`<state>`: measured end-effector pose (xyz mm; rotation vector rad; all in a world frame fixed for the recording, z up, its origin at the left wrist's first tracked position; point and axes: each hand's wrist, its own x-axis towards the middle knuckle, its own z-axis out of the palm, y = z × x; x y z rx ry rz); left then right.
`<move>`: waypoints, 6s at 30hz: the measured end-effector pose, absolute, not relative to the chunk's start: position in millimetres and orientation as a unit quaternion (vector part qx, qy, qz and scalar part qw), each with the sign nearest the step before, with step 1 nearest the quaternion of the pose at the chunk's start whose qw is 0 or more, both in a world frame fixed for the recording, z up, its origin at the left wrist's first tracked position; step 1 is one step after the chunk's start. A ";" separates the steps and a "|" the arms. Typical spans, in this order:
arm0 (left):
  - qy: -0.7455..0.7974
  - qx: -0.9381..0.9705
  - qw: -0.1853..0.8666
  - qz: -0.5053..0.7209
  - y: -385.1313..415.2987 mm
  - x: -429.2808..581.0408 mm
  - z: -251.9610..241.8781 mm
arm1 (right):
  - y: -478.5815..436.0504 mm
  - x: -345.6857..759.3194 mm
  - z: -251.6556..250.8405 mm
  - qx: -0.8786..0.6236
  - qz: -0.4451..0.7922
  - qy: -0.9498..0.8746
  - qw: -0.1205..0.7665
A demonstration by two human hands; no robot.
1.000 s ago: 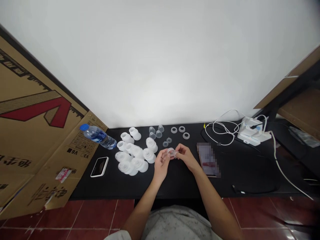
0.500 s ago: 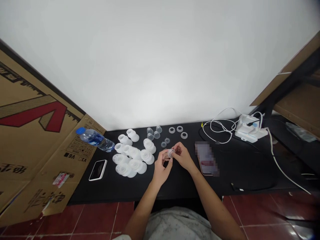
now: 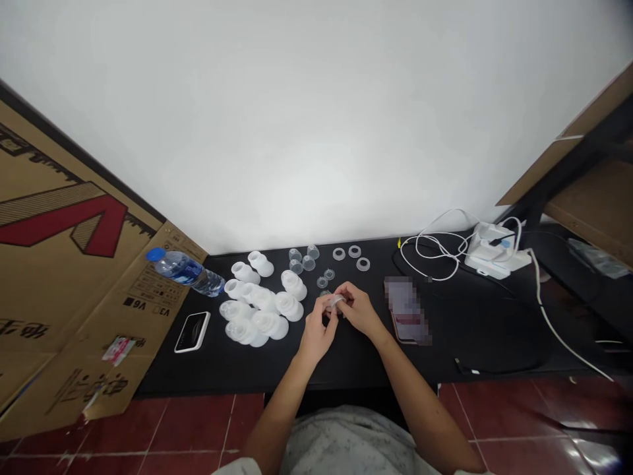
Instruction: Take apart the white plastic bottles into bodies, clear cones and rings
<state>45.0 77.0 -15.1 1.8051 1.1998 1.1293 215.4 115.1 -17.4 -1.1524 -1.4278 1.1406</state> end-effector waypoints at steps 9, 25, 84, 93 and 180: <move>0.461 0.708 0.344 0.408 77.1 44.0 -13.5 | 109.2 214.5 -7.9 -0.502 0.373 -0.633 0.456; 0.415 0.706 0.405 0.406 75.3 40.5 -11.7 | 105.4 214.2 -4.2 -0.518 0.329 -0.666 0.424; 0.703 0.710 0.039 -0.004 184.3 -93.7 176.0 | 110.3 220.5 1.4 -0.518 0.316 -0.563 0.561; 0.705 0.699 0.106 -0.064 235.5 -86.8 155.5 | 112.1 221.0 -4.1 -0.505 0.322 -0.574 0.558; 0.532 0.593 0.369 0.478 65.0 62.1 -13.2 | 120.9 219.9 0.4 -0.338 0.645 -0.343 0.593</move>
